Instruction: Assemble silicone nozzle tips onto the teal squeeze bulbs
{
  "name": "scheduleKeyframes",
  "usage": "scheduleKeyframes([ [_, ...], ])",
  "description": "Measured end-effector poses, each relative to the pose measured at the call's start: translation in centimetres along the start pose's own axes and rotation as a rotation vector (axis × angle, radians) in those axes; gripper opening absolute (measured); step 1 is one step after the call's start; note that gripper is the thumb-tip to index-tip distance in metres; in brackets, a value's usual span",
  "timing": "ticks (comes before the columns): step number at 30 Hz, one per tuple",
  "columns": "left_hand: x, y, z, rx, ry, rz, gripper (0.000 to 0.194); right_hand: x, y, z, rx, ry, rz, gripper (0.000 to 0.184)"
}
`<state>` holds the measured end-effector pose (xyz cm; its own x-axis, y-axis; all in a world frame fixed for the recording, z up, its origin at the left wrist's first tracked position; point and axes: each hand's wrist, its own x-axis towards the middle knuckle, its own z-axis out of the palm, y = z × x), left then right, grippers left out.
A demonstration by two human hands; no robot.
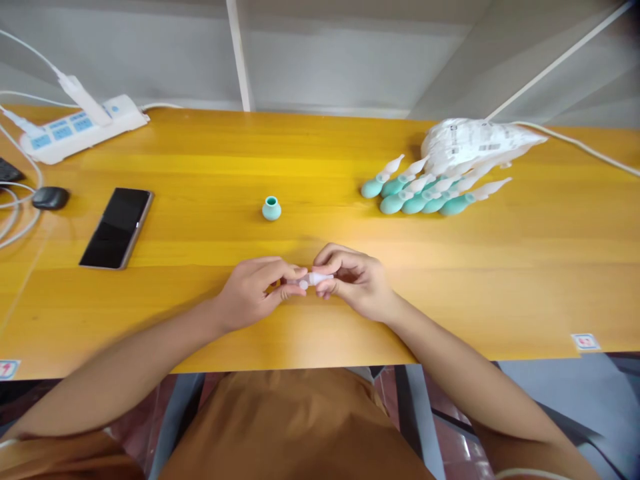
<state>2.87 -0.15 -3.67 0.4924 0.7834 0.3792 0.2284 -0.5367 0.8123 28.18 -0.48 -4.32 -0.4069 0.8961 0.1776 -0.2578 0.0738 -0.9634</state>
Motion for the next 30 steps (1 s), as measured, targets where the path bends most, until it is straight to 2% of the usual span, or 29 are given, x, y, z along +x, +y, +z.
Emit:
scheduleKeyframes([
  [5, 0.3, -0.1, -0.3, 0.019, 0.005, -0.019, 0.026, 0.2, -0.1, 0.3, 0.058, -0.019, 0.052, 0.024],
  [8, 0.5, -0.5, -0.6, 0.053, -0.023, 0.002, 0.022, 0.4, 0.2, 0.4, 0.023, -0.037, 0.049, 0.025],
  [11, 0.7, -0.8, -0.8, 0.115, -0.030, 0.076, 0.016, 0.6, 0.7, 0.2, -0.037, -0.013, 0.027, 0.026],
  [16, 0.8, -1.0, -1.0, 0.234, -0.023, 0.211, 0.009, 0.6, 0.5, -0.4, -0.306, 0.026, -0.048, 0.022],
  [20, 0.7, -0.8, -0.9, 0.319, 0.003, 0.277, 0.005, 0.7, 0.1, -0.7, -0.326, -0.014, -0.068, 0.019],
  [27, 0.4, -1.0, -0.8, 0.297, 0.005, 0.249, 0.014, 0.9, 0.5, -1.1, -0.293, -0.010, -0.088, 0.018],
  [30, 0.2, -1.0, -0.6, 0.238, 0.012, 0.190, 0.016, 0.9, 0.7, -1.2, -0.281, -0.003, -0.088, 0.020],
])
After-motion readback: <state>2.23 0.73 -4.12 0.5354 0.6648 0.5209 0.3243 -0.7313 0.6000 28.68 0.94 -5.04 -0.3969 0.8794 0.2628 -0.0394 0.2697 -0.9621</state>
